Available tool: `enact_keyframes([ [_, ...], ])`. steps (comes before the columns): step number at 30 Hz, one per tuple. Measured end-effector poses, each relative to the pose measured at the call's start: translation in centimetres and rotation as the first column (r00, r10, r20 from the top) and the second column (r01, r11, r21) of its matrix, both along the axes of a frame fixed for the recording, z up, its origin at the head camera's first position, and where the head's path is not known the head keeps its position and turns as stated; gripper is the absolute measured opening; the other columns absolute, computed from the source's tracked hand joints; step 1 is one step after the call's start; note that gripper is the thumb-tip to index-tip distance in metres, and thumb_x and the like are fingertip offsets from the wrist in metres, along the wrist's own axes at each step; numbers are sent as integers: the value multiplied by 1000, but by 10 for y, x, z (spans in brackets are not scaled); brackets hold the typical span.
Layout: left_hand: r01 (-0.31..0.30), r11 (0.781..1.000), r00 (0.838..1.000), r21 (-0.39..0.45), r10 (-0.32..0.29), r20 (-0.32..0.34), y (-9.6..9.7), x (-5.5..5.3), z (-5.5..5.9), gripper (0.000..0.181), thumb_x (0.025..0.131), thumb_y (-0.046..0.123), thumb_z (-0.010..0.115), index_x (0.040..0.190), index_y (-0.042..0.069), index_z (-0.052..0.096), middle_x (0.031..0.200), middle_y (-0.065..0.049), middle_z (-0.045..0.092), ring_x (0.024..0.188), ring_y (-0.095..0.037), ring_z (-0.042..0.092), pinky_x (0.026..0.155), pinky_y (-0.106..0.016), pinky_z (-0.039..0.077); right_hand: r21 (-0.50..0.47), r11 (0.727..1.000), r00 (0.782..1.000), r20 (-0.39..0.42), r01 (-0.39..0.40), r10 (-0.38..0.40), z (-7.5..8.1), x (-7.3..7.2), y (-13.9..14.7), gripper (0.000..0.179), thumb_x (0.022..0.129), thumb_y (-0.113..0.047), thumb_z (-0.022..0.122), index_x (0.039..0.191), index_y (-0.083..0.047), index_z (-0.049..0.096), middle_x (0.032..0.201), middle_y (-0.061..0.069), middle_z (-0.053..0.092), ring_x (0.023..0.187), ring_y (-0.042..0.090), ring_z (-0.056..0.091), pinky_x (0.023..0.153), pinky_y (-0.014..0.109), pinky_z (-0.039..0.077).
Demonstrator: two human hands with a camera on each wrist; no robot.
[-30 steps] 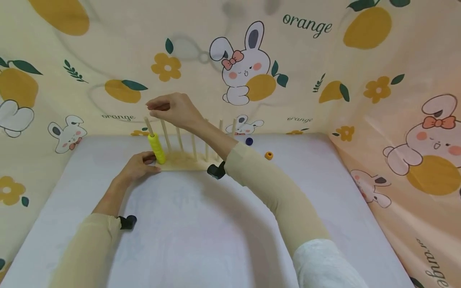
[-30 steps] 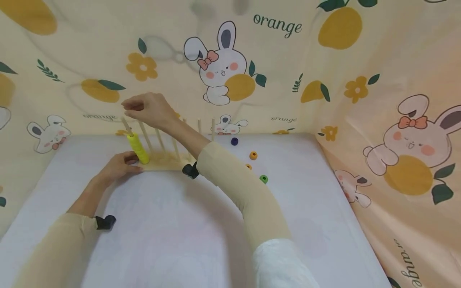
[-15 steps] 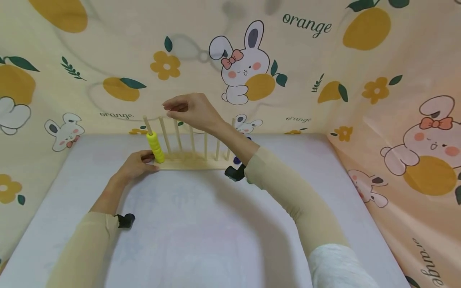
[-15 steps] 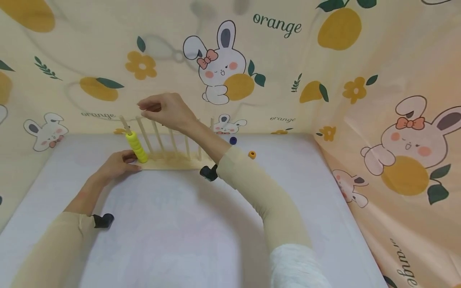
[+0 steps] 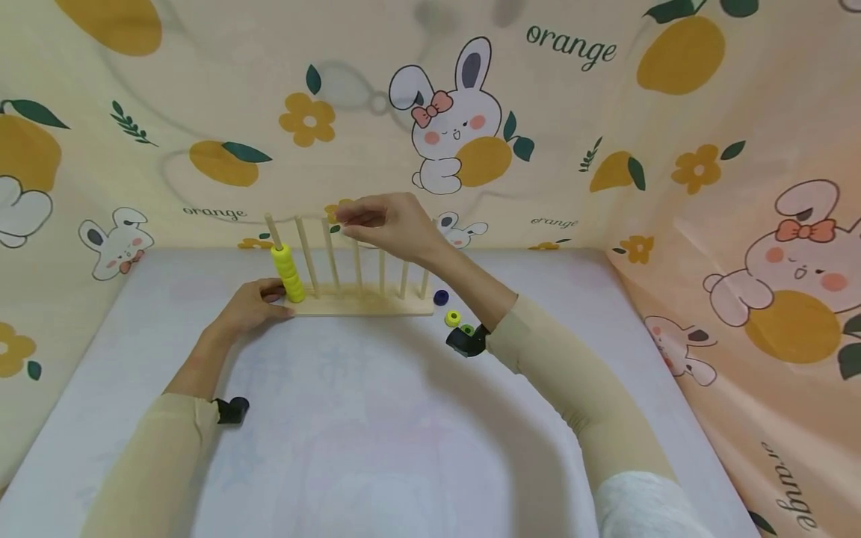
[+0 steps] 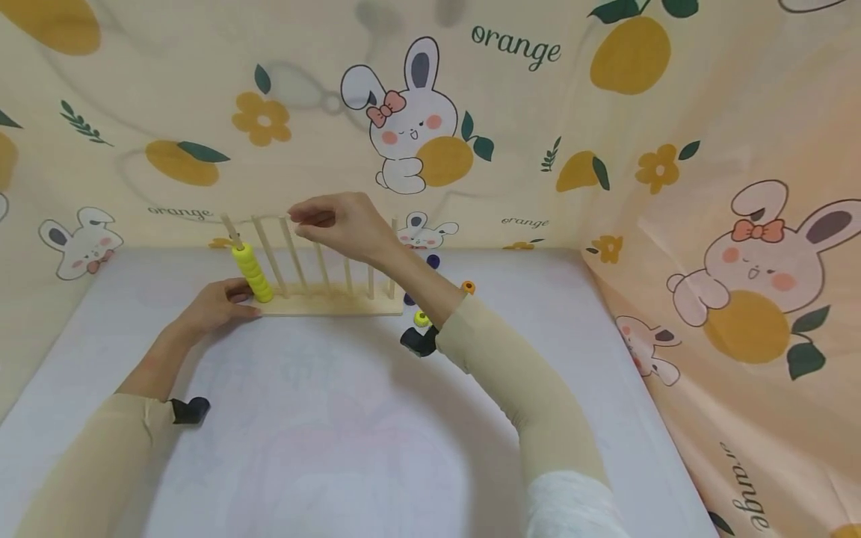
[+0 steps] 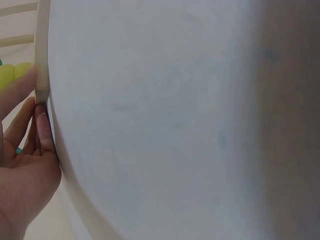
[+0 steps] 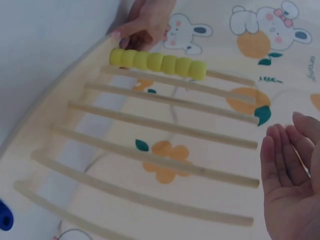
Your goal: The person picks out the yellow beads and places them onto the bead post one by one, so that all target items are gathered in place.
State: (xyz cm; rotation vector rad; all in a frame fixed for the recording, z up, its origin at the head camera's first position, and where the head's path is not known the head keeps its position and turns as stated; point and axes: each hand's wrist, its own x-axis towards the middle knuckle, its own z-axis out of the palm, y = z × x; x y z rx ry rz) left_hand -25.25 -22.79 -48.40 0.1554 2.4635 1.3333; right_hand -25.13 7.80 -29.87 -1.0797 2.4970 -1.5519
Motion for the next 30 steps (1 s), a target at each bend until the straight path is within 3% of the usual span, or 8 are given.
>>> enact_keyframes([
  [6,-19,1000,1000,25,19,7,-4,3,4,80,87,10,76,150,-9,30,150,-29,39,137,-43,39,115,-50,33,2,1000,999,39,14,-14,-5,8,16,23,90,-12,75,112,-5,75,104,2,75,90,11,70,83,26,58],
  [15,-7,1000,1000,28,7,-5,-2,1,1,78,87,9,76,149,-10,32,148,-29,41,135,-43,41,115,-49,33,-35,997,998,13,68,-67,-19,19,50,23,91,-12,73,114,-7,74,106,3,74,91,15,69,81,30,59],
  [24,-5,1000,1000,9,5,1,1,1,0,78,86,9,77,149,-9,33,148,-28,42,135,-42,41,116,-49,33,-12,987,987,15,160,-160,-47,28,76,20,91,-12,74,110,-7,75,108,8,74,91,15,69,82,26,58],
  [30,-14,1000,1000,23,14,11,0,0,0,80,86,10,77,149,-8,32,149,-27,41,136,-41,41,116,-48,33,-4,979,978,30,206,-206,-64,31,89,21,91,-4,71,112,2,72,111,16,72,93,27,70,81,27,58],
])
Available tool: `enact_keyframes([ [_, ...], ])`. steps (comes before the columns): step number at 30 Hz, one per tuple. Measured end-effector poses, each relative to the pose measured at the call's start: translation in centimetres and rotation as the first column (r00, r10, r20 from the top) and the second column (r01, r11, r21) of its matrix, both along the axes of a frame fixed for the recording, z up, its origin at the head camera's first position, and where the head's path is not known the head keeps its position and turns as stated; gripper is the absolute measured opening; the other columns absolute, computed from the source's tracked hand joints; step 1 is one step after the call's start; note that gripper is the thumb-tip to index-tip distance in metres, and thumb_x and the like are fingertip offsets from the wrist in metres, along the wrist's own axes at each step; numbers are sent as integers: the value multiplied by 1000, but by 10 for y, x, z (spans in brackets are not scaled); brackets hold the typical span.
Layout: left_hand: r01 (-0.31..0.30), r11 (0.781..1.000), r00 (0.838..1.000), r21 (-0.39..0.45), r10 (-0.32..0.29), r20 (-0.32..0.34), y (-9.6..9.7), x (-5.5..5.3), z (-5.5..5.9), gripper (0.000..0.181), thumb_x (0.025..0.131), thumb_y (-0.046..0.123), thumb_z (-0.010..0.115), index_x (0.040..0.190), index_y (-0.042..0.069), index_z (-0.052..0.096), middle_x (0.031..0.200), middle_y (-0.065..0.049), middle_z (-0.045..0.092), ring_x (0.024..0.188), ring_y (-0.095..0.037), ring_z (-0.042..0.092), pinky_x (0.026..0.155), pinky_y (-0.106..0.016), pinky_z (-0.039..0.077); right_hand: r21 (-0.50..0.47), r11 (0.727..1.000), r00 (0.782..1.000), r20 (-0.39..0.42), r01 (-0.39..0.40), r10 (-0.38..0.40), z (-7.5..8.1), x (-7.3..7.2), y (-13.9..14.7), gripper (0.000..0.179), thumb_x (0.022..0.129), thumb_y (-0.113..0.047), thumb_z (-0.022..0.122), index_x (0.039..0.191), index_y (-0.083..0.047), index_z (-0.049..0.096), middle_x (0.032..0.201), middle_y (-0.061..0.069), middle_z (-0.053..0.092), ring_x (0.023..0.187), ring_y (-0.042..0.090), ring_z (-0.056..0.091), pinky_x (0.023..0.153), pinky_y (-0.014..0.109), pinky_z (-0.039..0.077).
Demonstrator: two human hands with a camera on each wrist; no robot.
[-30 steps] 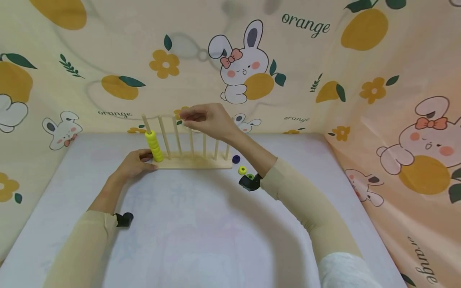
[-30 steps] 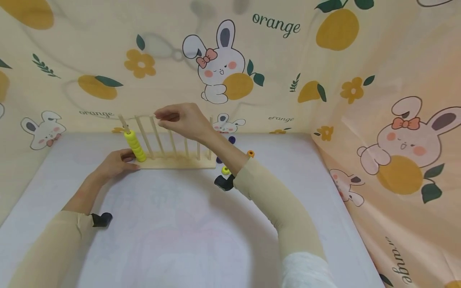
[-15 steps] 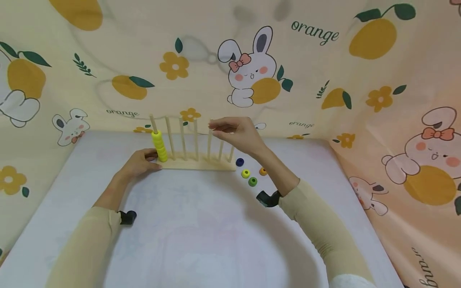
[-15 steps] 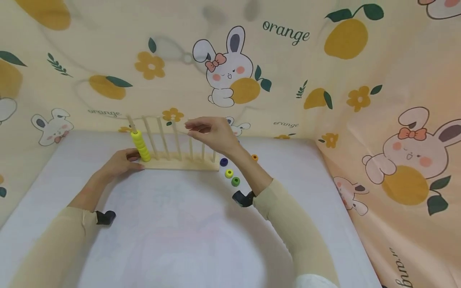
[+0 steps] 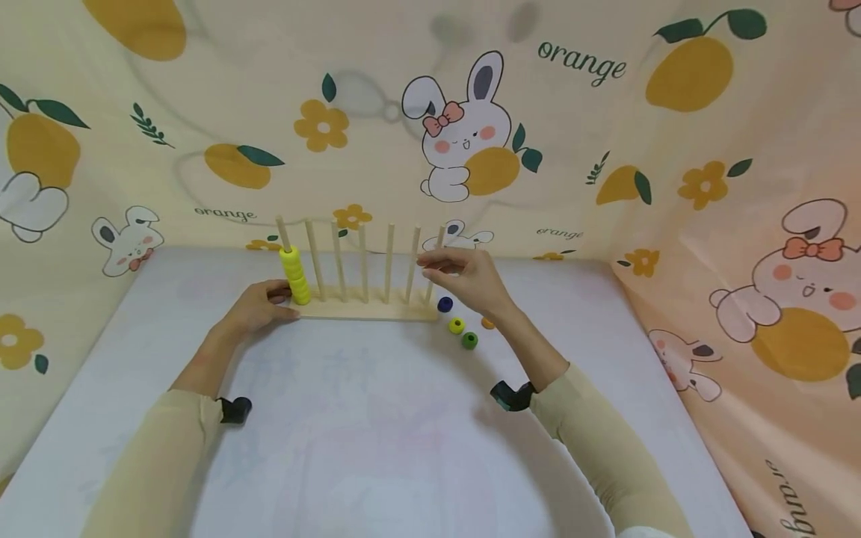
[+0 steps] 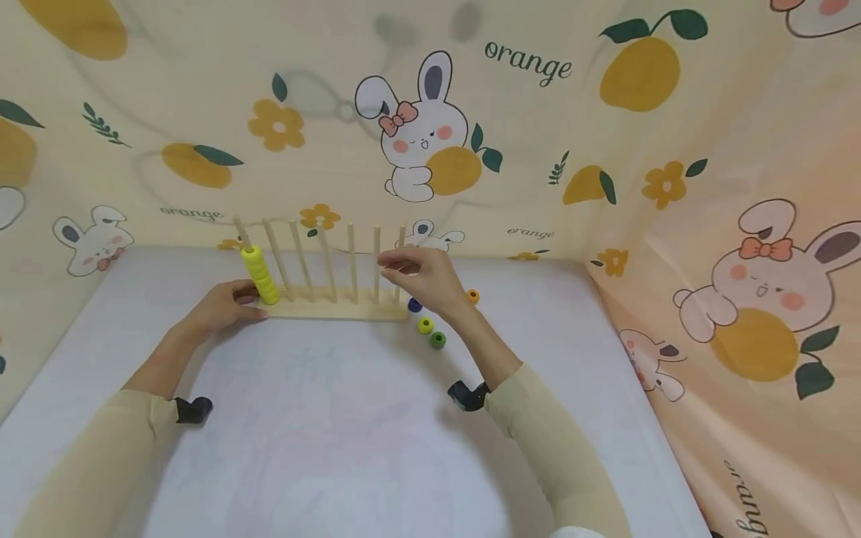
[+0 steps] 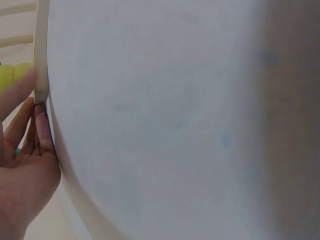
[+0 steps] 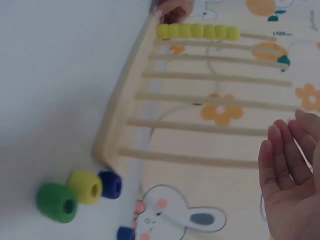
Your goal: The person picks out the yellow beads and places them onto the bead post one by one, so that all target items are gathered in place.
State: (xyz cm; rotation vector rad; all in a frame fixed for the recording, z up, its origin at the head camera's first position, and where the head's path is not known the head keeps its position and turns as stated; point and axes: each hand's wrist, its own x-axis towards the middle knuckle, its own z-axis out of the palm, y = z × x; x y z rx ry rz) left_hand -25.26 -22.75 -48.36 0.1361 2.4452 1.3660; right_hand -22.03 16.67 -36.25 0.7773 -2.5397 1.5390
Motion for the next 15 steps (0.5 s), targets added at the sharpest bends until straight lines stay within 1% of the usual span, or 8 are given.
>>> enact_keyframes([
  [3,6,1000,1000,6,-6,3,-1,0,1,80,86,10,77,150,-8,32,149,-28,41,137,-42,40,116,-48,32,-10,1000,1000,7,24,-24,-8,2,8,22,91,-3,70,112,4,72,112,16,72,95,30,69,82,29,58],
  [6,4,1000,1000,2,-4,2,-2,-1,2,80,87,10,77,150,-8,31,149,-28,40,137,-42,40,116,-49,32,-23,999,999,22,42,-42,-14,5,17,22,91,-8,72,112,-1,73,111,12,73,95,25,69,84,29,58],
  [10,-11,1000,1000,-8,11,-1,-3,0,2,81,87,11,77,150,-8,31,149,-28,40,137,-42,40,116,-50,32,-30,998,997,57,63,-61,-22,10,28,22,91,-16,74,111,-8,75,109,7,73,93,19,69,82,27,58],
  [12,-11,1000,1000,-10,11,-4,-2,0,2,82,87,11,77,150,-8,30,149,-29,40,136,-43,40,116,-50,32,-31,997,995,69,74,-72,-28,14,33,22,91,-17,74,110,-8,75,109,8,74,91,19,70,81,28,58],
  [15,-6,1000,1000,-16,6,6,-1,2,1,82,87,11,77,151,-8,29,149,-29,40,137,-43,40,116,-50,32,-15,996,994,67,89,-88,-39,18,39,22,91,-18,74,110,-7,75,108,10,74,90,18,70,81,28,58],
])
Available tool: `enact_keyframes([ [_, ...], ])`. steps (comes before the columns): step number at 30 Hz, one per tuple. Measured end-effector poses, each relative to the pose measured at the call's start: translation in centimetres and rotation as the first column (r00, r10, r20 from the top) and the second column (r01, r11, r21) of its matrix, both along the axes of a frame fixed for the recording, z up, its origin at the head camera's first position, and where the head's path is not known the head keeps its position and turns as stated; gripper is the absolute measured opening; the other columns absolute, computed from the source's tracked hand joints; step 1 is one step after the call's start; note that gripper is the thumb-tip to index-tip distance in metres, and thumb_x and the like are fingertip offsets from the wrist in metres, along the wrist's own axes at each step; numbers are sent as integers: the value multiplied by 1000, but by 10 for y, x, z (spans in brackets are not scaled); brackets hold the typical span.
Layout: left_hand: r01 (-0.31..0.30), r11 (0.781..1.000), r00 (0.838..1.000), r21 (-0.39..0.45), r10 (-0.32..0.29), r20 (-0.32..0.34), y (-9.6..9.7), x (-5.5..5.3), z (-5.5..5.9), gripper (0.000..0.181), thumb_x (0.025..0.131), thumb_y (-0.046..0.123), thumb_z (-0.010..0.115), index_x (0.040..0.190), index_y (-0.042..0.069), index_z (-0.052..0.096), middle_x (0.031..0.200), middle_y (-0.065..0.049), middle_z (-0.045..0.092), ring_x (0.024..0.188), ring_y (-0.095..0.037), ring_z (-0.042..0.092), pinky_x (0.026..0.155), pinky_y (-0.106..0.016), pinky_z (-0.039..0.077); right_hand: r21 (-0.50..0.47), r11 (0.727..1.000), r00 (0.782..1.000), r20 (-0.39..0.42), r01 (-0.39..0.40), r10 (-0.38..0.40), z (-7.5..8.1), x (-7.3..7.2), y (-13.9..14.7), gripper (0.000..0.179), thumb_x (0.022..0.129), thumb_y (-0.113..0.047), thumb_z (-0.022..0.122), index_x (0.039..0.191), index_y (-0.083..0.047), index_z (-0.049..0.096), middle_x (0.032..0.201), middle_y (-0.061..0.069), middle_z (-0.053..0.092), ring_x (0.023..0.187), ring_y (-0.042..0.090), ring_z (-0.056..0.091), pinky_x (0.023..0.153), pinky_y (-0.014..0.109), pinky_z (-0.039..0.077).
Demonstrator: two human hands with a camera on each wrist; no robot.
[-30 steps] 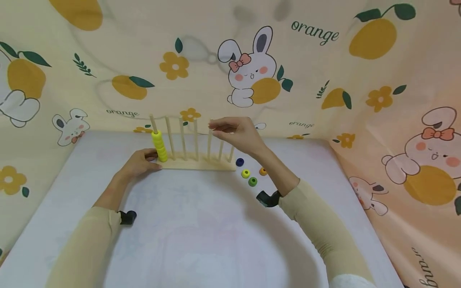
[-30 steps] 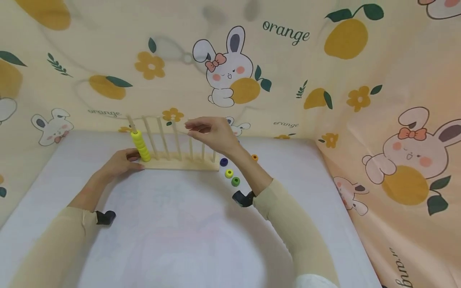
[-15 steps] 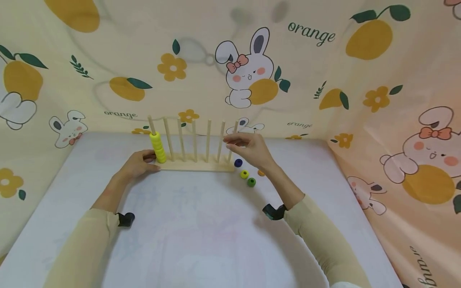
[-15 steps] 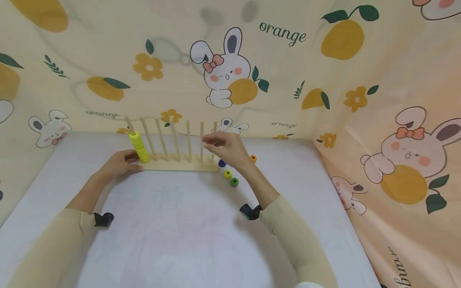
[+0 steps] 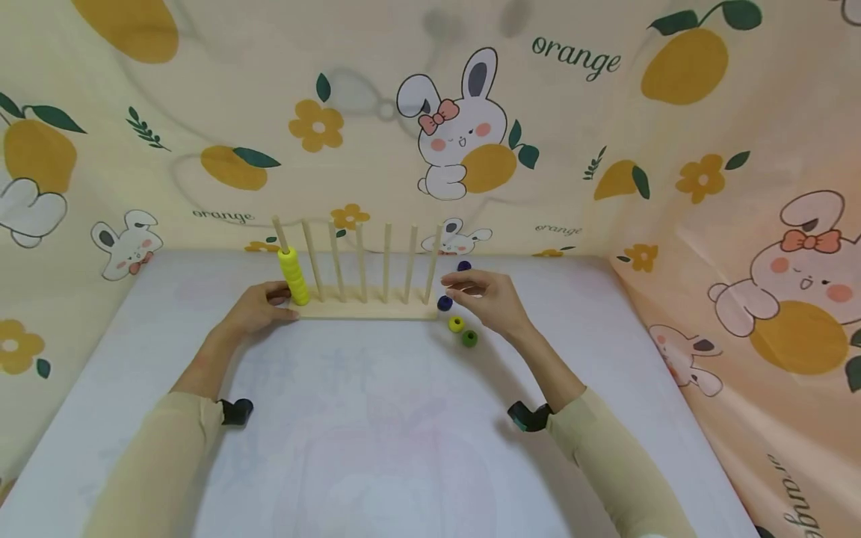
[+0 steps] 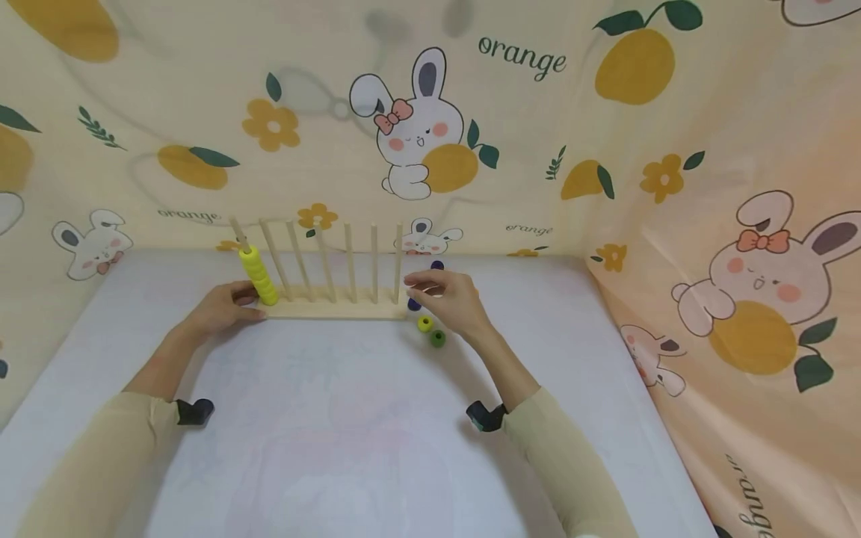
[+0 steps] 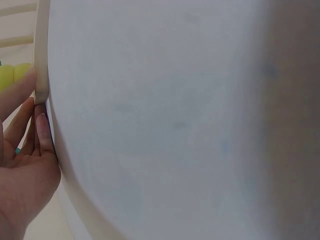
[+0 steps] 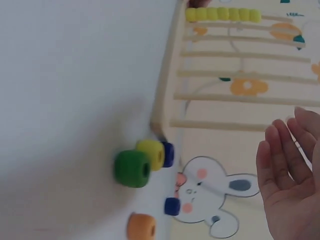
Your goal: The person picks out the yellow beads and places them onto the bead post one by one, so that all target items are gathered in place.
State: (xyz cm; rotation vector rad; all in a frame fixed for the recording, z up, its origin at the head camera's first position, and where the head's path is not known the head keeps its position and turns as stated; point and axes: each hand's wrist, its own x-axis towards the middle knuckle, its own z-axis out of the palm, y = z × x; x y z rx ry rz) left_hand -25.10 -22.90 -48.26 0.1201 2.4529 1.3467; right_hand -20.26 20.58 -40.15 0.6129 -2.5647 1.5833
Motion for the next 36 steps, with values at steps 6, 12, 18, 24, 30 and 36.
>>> enact_keyframes([
  [6,5,1000,1000,-10,-5,1,2,1,0,80,88,13,76,151,-7,30,150,-28,40,137,-43,39,116,-51,31,30,999,999,7,36,-36,-16,4,9,22,91,-18,74,111,-9,75,110,11,73,90,20,70,80,26,58],
  [12,2,1000,1000,-6,-2,-3,2,5,0,80,87,13,77,150,-7,31,149,-28,41,137,-43,39,116,-53,31,44,997,997,44,69,-71,-30,11,15,26,90,-12,75,115,-7,72,111,15,72,93,21,71,80,26,57],
  [18,-3,1000,1000,-10,3,3,2,4,-2,80,87,13,77,151,-6,31,148,-27,42,136,-42,40,116,-51,31,49,995,991,100,88,-93,-43,15,17,31,90,-10,74,120,-2,69,112,21,70,97,26,70,84,34,58],
  [24,0,1000,1000,-18,0,-11,2,2,1,79,87,12,76,150,-6,32,149,-27,41,136,-42,41,116,-51,32,121,985,976,163,126,-145,-53,16,19,33,90,-11,74,122,-3,69,113,16,70,99,26,69,83,32,59],
  [30,-9,1000,1000,-26,9,-1,3,0,2,80,88,11,76,151,-7,31,150,-27,40,136,-42,40,116,-51,31,217,965,966,177,149,-189,-62,19,17,31,91,-11,71,121,-4,70,114,10,72,104,23,69,84,31,59],
  [36,-20,999,1000,-32,20,16,3,0,1,81,87,13,77,151,-6,31,151,-27,39,136,-41,40,116,-51,31,275,953,973,156,125,-172,-70,20,16,30,89,-6,73,119,-6,71,113,9,71,100,21,70,84,29,59],
])
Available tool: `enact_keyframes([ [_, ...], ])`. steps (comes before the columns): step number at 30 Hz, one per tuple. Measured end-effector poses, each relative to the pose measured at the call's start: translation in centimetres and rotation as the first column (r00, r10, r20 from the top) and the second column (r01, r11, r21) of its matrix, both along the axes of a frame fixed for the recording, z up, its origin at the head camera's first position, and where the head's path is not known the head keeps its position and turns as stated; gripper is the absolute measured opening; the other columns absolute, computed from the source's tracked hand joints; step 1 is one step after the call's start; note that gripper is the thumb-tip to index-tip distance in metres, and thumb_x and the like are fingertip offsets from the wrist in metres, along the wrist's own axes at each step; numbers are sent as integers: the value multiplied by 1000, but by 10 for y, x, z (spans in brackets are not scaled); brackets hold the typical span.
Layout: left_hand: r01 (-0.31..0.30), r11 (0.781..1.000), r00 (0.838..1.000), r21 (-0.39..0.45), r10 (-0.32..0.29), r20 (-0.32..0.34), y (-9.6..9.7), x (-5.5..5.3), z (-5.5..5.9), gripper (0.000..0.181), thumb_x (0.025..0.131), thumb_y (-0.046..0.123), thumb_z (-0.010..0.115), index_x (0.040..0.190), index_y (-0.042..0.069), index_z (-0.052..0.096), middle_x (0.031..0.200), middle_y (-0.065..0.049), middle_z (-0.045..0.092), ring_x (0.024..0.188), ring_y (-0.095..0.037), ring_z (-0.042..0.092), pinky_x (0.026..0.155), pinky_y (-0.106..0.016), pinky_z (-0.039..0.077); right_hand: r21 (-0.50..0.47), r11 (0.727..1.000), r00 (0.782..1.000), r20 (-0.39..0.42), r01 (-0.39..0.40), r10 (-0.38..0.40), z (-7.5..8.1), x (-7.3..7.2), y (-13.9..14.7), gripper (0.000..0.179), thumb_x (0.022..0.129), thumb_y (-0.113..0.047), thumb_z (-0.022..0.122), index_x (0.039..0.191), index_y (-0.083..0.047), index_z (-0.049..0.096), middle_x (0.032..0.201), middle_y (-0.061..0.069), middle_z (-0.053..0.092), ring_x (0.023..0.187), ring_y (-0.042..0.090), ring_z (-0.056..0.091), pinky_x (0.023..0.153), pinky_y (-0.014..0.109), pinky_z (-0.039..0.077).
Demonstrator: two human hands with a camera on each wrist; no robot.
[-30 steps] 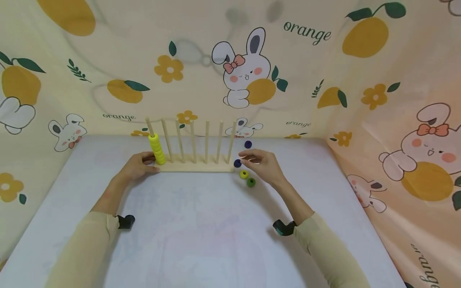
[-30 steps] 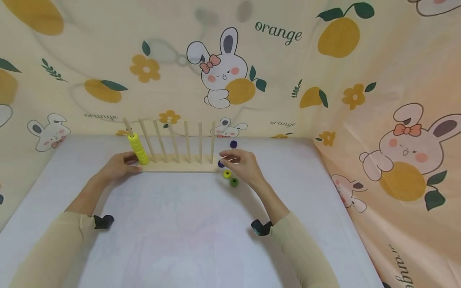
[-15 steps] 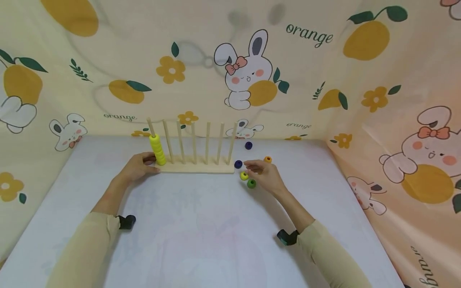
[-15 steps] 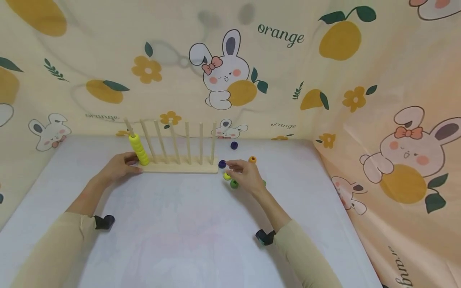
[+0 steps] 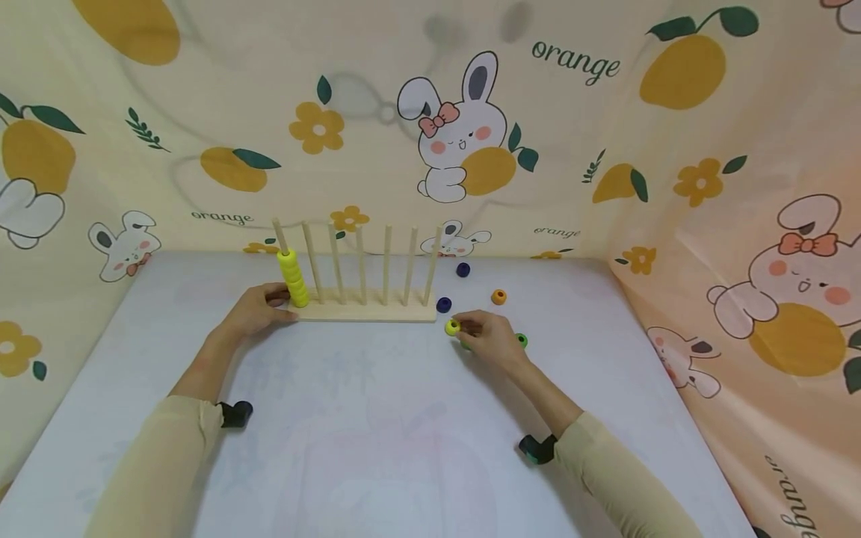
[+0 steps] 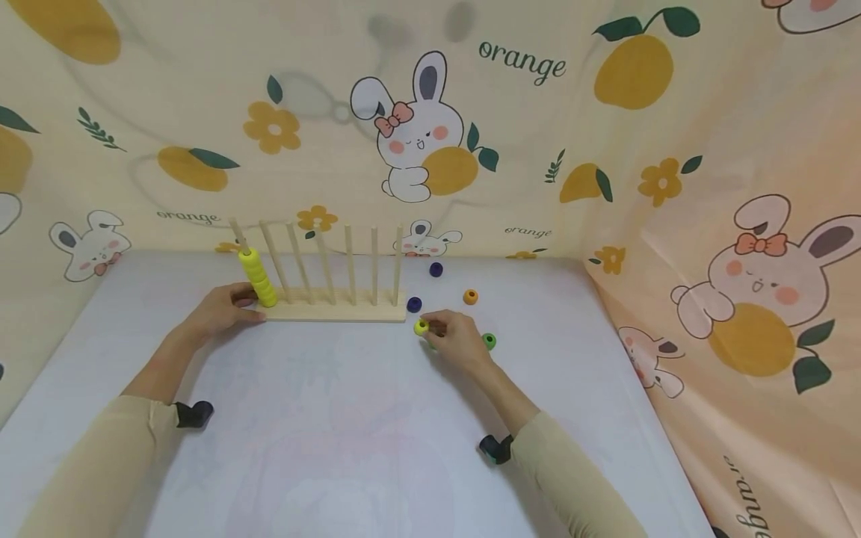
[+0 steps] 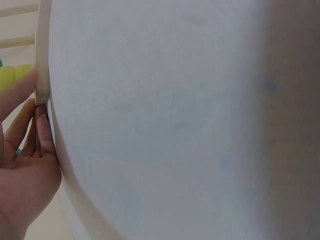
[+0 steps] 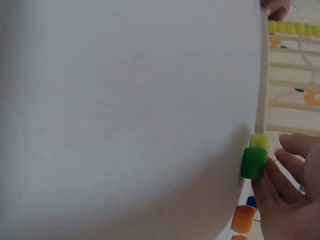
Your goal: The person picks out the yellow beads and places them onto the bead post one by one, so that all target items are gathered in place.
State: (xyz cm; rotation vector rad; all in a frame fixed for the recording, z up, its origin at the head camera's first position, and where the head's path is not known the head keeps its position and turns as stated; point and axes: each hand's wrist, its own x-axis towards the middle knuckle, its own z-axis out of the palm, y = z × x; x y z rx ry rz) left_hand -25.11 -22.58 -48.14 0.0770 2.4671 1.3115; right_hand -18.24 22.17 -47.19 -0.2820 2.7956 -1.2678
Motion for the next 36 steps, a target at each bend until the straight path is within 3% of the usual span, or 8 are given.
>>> enact_keyframes([
  [10,3,1000,1000,-1,-3,-11,2,1,0,80,86,12,77,149,-8,33,149,-28,41,135,-42,41,115,-50,33,-6,1000,1000,9,5,-5,-11,-1,-2,39,88,-9,74,126,-6,67,114,9,72,99,21,69,74,26,59],
  [18,-3,1000,1000,-4,3,-18,2,1,0,79,86,11,77,149,-8,34,149,-28,41,135,-43,41,115,-50,33,-24,997,998,-10,69,-69,-14,-2,-6,34,86,-12,77,120,-11,72,110,7,73,97,19,69,78,30,59],
  [26,-1,1000,1000,-2,1,-9,1,2,2,81,87,14,77,150,-7,32,150,-28,40,136,-42,40,116,-51,32,7,994,993,-49,112,-111,-15,-2,-10,30,85,-13,79,115,-11,74,104,6,74,91,17,69,74,29,58],
  [36,17,1000,1000,-5,-17,-24,2,1,1,81,86,14,78,149,-9,32,148,-29,42,135,-43,41,115,-51,33,5,996,996,-40,84,-83,-6,-7,-9,31,88,-13,76,119,-9,72,110,8,73,95,18,69,76,27,59],
])
